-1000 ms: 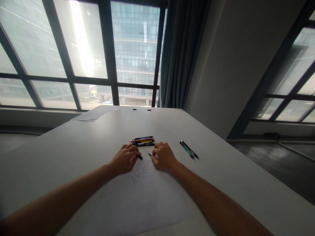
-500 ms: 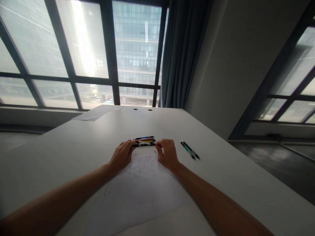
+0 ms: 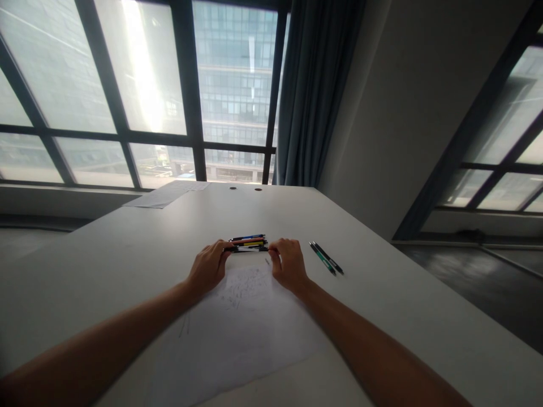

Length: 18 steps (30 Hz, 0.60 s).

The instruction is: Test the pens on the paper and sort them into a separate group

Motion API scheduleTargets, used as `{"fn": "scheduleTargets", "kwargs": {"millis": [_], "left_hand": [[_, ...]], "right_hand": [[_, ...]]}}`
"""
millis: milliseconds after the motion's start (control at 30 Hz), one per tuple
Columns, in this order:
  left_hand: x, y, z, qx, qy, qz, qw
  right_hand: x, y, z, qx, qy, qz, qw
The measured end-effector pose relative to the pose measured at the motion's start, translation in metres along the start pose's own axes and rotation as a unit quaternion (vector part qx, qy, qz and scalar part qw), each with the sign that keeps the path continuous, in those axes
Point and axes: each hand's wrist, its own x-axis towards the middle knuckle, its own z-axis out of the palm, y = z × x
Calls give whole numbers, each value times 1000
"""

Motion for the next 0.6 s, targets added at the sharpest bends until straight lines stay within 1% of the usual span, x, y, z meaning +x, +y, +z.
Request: {"fn": "scheduleTargets", "kwargs": {"millis": [133, 267, 467, 533, 600], "left_hand": [[0, 1, -1, 2, -6, -4, 1000], [1, 1, -1, 3, -16, -5, 1000], [1, 3, -2, 9, -39, 9, 999], [1, 5, -3, 1, -54, 26, 998], [0, 7, -3, -17, -68, 47, 996]], "right_hand": [[0, -1, -1, -2, -12, 33, 999], [-1, 1, -1, -9, -25, 29, 999], [2, 0, -4, -44, -31, -25, 998], [2, -2, -4, -42, -49, -46, 997], [1, -5, -3, -11, -82, -73, 994]]}}
